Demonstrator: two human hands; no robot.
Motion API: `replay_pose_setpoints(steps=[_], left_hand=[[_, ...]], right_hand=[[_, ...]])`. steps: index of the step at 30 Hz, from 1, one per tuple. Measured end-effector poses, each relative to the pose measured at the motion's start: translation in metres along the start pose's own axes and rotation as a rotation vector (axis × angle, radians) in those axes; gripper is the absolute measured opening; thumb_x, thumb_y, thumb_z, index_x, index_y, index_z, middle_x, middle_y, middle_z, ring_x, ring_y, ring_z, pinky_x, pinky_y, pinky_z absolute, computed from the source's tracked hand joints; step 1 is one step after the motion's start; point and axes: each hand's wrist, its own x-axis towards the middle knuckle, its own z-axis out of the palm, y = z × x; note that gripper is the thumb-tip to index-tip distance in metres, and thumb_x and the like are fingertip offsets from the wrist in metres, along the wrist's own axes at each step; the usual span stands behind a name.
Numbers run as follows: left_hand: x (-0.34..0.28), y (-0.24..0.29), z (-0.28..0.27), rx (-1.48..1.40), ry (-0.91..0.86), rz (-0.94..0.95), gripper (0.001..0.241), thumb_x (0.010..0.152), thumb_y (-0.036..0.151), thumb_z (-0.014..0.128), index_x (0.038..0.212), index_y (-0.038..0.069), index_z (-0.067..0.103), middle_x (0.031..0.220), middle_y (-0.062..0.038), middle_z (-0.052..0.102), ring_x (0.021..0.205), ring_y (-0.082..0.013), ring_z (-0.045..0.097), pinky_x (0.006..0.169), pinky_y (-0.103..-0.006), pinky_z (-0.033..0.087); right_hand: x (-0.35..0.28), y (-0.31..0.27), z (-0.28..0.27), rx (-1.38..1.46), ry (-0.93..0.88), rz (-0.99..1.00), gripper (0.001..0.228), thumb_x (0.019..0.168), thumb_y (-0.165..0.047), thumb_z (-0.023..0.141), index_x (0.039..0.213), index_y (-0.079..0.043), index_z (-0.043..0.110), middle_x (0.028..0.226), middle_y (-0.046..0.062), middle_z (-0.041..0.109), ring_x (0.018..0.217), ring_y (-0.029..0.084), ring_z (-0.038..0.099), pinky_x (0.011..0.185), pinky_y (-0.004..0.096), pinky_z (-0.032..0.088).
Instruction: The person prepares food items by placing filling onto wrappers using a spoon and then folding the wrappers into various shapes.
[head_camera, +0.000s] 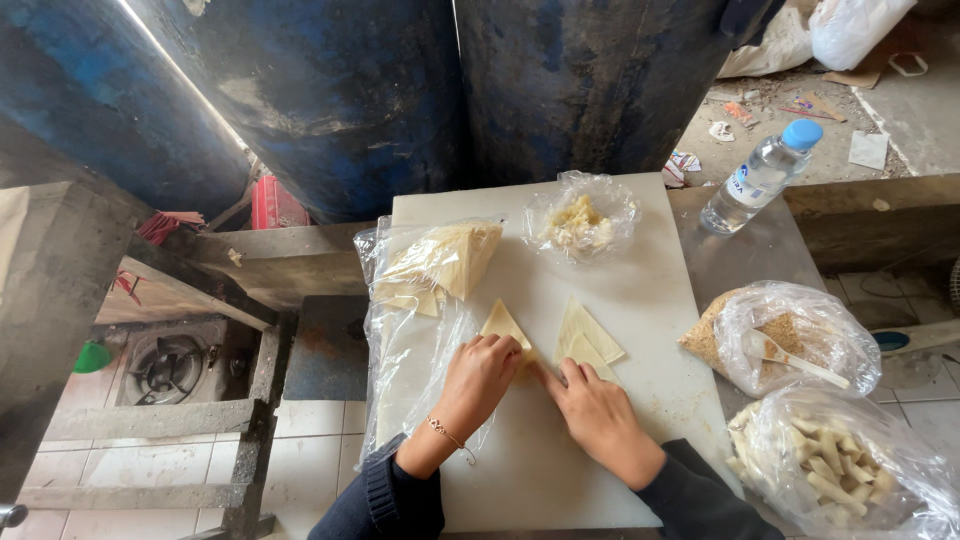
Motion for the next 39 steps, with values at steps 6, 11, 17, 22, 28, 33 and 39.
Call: replay_pose_setpoints(steps=[6, 11, 17, 22, 28, 33, 39], left_hand=[[0.001, -0.002, -0.001, -0.121, 0.055, -0.085, 0.008, 0.095, 0.010, 0.061, 0.095, 0.002, 0.061, 0.089, -0.015, 0.070, 0.082, -0.0376, 0.067, 0.072, -0.0467, 0.053], [0.002, -0.002, -0.001, -0.144, 0.066, -0.053, 0.009, 0.096, 0.009, 0.061, 0.102, 0.003, 0.059, 0.091, -0.016, 0.071, 0.082, -0.0360, 0.068, 0.073, -0.0458, 0.053], [0.004, 0.013, -0.011, -0.103, 0.205, -0.079, 0.028, 0.096, 0.008, 0.063, 0.123, 0.005, 0.061, 0.094, -0.017, 0.072, 0.081, -0.0329, 0.070, 0.072, -0.0424, 0.055], [-0.001, 0.008, -0.013, -0.283, 0.601, -0.059, 0.032, 0.101, 0.002, 0.059, 0.133, 0.002, 0.053, 0.102, -0.012, 0.068, 0.095, -0.0204, 0.069, 0.085, -0.0344, 0.055], [-0.009, -0.011, 0.009, -0.772, 0.722, -0.087, 0.032, 0.108, -0.001, 0.048, 0.140, 0.002, 0.046, 0.114, -0.005, 0.052, 0.104, -0.0118, 0.053, 0.099, -0.0285, 0.047], [-0.012, -0.005, 0.012, -0.781, 0.652, -0.065, 0.031, 0.105, -0.001, 0.046, 0.137, 0.002, 0.047, 0.115, -0.006, 0.052, 0.107, -0.0121, 0.052, 0.101, -0.0274, 0.045], [-0.012, 0.008, 0.013, -1.114, 0.339, -0.210, 0.019, 0.108, 0.006, 0.048, 0.125, 0.001, 0.056, 0.108, -0.003, 0.058, 0.102, -0.0103, 0.055, 0.094, -0.0248, 0.045]], right_hand=[[0.000, -0.002, -0.004, 0.073, 0.082, 0.027, 0.046, 0.086, -0.010, 0.062, 0.132, -0.011, 0.063, 0.099, 0.008, 0.059, 0.090, 0.024, 0.065, 0.066, 0.037, 0.058], [0.002, -0.010, -0.016, 0.168, 0.282, 0.065, 0.036, 0.088, -0.012, 0.065, 0.124, -0.009, 0.067, 0.097, 0.004, 0.060, 0.090, 0.022, 0.065, 0.069, 0.036, 0.058], [0.006, -0.008, 0.005, 0.036, 0.096, 0.055, 0.024, 0.085, -0.012, 0.070, 0.109, -0.013, 0.066, 0.103, 0.006, 0.057, 0.099, 0.024, 0.062, 0.070, 0.036, 0.058], [0.004, -0.010, -0.004, 0.095, 0.105, 0.026, 0.054, 0.079, -0.008, 0.070, 0.133, -0.017, 0.065, 0.099, 0.007, 0.056, 0.091, 0.025, 0.061, 0.068, 0.036, 0.057], [0.007, -0.014, -0.015, 0.108, 0.212, -0.003, 0.055, 0.075, -0.007, 0.071, 0.128, -0.018, 0.066, 0.102, 0.007, 0.062, 0.093, 0.025, 0.063, 0.072, 0.035, 0.057], [0.004, -0.014, -0.017, 0.076, 0.303, 0.092, 0.059, 0.087, 0.000, 0.067, 0.143, -0.017, 0.063, 0.096, 0.001, 0.068, 0.093, 0.020, 0.066, 0.077, 0.035, 0.058], [0.002, -0.014, -0.042, 0.358, 0.572, 0.083, 0.055, 0.088, -0.021, 0.072, 0.139, -0.007, 0.058, 0.123, 0.010, 0.065, 0.106, 0.028, 0.063, 0.088, 0.040, 0.053]])
